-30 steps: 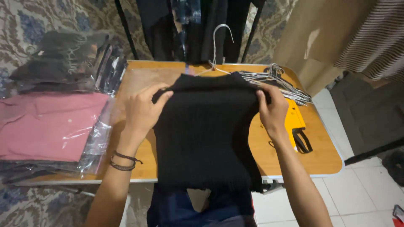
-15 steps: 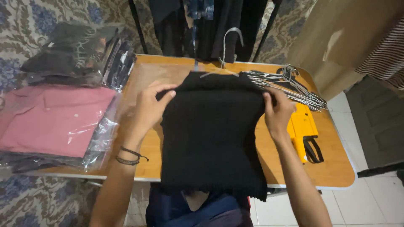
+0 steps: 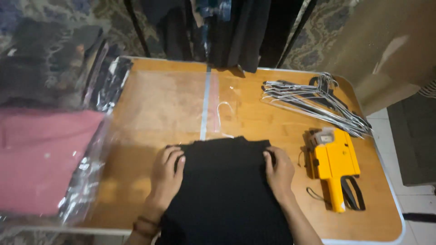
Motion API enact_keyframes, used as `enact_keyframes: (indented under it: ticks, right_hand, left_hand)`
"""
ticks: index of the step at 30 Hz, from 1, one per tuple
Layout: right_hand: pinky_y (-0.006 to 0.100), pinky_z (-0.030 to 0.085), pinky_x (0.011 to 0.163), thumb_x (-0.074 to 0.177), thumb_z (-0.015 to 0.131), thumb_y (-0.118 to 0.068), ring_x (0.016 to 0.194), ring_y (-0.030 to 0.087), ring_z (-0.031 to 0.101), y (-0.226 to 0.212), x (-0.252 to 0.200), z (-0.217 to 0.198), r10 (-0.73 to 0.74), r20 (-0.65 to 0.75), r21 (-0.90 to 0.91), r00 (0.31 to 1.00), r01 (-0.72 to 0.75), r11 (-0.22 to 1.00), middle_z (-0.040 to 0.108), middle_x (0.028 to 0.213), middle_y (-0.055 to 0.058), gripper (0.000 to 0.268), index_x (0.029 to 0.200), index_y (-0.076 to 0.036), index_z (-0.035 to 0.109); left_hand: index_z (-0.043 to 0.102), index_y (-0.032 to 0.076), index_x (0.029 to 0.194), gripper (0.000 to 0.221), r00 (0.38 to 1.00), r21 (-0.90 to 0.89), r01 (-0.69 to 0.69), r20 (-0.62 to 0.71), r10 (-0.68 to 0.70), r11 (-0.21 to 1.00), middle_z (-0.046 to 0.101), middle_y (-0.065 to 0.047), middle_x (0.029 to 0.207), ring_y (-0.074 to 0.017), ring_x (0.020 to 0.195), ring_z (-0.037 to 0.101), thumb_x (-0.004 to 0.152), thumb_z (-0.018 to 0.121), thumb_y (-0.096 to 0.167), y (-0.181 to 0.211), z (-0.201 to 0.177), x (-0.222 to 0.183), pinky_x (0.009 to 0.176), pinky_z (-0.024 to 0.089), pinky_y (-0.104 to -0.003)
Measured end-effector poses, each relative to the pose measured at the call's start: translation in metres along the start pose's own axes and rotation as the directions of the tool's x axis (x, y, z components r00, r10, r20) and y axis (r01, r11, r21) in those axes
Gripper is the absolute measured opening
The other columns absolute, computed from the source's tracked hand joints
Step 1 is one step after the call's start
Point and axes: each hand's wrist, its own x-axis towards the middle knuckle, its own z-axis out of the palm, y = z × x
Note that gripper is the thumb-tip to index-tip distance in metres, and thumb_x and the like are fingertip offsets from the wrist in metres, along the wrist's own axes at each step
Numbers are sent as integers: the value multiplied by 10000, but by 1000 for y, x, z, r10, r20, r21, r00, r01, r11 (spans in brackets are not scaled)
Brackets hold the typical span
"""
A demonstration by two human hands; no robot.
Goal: Hanging a black shirt on a hanger and placing it on a clothing rack.
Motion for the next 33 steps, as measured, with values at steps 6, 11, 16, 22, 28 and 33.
enact_keyframes:
  ticks: [6,11,16,22,28,33]
  right_hand:
    - [429,524,847,942,644,-166,1007,341,671,0,1,8,-49,70,-147,996,59,987,705,1228,116,146,1046,-64,654]
    - [427,521,825,914,637,-145,979,346,656,11,-2,17,-19,106,-180,994,38,983,701,1079,114,159,1051,-64,642]
    - [423,511,799,893,640,-105,931,347,640,20,-7,19,17,134,-150,991,3,989,676,977,130,126,1007,-54,633]
    - [412,513,810,894,655,-88,923,356,639,25,-9,12,5,125,-30,992,-1,1000,664,959,159,121,998,-31,633]
    - [382,528,802,885,661,-62,903,339,657,-17,24,-34,71,50,92,996,-76,993,675,947,154,108,984,-22,651]
    - [402,522,838,892,667,-54,937,353,647,-75,69,-101,-73,-51,22,996,74,997,667,1000,162,129,1011,-12,642]
  left_hand:
    - [665,62,1033,146,997,174,-1,-79,15,985,656,-177,1279,-402,1090,641,943,625,171,2,6,1,950,498,-472]
    - [686,62,1033,188,986,230,132,72,-152,964,692,-134,1107,-365,924,658,903,629,185,-31,28,-21,825,513,-490]
    - [701,87,998,225,967,286,188,116,-229,940,683,-137,978,-364,893,664,837,631,229,-39,36,-38,776,508,-496]
    - [702,90,1021,243,974,257,169,102,-200,952,676,-156,978,-378,908,653,840,611,224,-38,34,-37,808,498,-515]
    - [703,111,999,206,980,172,199,-41,-194,965,697,-121,991,-371,926,649,865,616,241,-4,12,3,826,489,-479]
    - [736,139,989,195,971,207,219,48,-233,954,722,-66,1090,-316,890,669,856,639,243,84,-56,94,775,510,-440]
